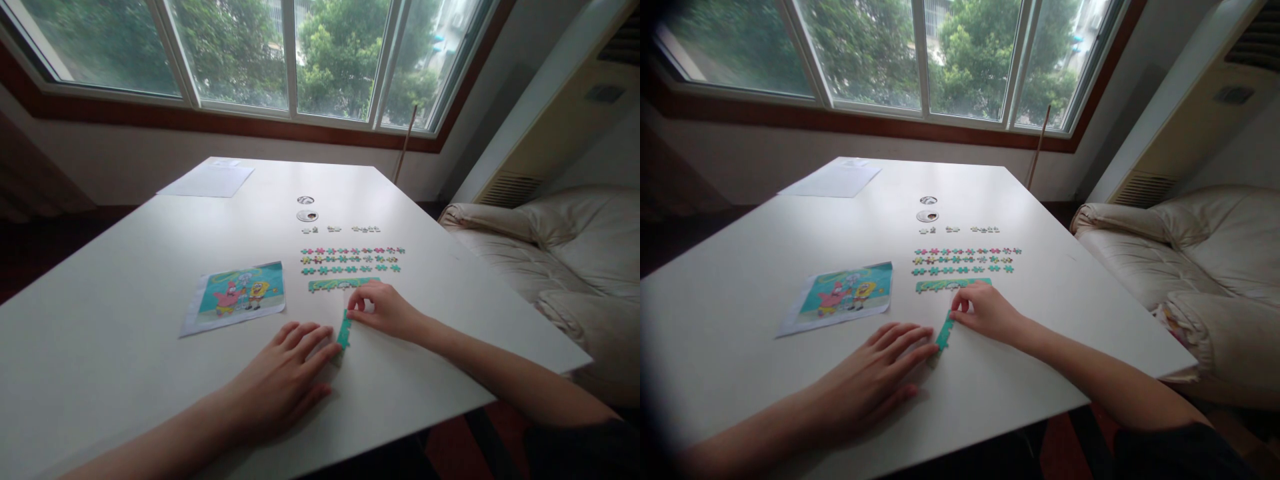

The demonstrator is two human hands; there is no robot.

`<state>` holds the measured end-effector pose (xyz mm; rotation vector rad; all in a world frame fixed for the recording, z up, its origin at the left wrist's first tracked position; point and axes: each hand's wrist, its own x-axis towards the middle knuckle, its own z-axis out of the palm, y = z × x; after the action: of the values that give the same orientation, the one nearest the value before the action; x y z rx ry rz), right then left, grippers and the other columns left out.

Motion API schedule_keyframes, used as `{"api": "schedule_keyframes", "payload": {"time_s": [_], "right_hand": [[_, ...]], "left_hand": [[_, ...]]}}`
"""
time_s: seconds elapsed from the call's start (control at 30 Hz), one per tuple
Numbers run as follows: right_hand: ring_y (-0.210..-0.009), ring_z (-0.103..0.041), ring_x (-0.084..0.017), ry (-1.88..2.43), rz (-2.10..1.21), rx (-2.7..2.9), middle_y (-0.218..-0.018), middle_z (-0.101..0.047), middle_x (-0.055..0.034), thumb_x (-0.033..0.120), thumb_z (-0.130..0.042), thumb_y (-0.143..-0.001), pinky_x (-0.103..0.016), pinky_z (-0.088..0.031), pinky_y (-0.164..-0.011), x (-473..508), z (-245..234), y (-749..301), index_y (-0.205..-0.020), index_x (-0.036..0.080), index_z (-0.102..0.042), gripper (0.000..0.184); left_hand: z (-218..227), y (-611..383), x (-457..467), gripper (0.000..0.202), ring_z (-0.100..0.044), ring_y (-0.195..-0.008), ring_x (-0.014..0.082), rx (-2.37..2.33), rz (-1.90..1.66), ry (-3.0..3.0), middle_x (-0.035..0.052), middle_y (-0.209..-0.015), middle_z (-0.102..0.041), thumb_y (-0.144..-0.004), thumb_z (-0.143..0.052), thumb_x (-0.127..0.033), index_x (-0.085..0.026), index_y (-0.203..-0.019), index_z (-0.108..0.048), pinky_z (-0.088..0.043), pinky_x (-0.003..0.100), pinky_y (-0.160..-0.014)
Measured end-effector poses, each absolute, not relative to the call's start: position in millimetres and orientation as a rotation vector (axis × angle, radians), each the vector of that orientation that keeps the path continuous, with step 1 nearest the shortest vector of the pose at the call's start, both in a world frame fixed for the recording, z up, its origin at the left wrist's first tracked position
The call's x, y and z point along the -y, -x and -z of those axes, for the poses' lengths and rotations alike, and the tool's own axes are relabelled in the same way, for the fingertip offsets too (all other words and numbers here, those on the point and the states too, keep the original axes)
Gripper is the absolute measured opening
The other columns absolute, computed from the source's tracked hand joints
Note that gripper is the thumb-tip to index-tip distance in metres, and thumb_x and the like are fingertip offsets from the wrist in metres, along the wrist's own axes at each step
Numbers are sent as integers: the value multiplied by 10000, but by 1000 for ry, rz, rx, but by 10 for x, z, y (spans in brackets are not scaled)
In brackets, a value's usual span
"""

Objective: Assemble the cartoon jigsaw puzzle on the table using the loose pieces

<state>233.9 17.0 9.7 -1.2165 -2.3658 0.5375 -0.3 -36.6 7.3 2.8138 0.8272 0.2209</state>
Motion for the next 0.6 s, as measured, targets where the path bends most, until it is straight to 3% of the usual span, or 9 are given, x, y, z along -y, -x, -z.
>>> {"api": "schedule_keyframes", "payload": {"time_s": [0.6], "right_hand": [[-831,-538,-154,987,-533,2496,-857,-617,-57,206,-517,-826,-268,-417,-759,-139,-99,-2385,-913,194,-655,164]], "left_hand": [[-139,75,339,413,-406,-1150,284,-762,-140,-2895,78,-1316,-426,-867,-447,-305,-265,-1274,-391,-311,461,-952]]}}
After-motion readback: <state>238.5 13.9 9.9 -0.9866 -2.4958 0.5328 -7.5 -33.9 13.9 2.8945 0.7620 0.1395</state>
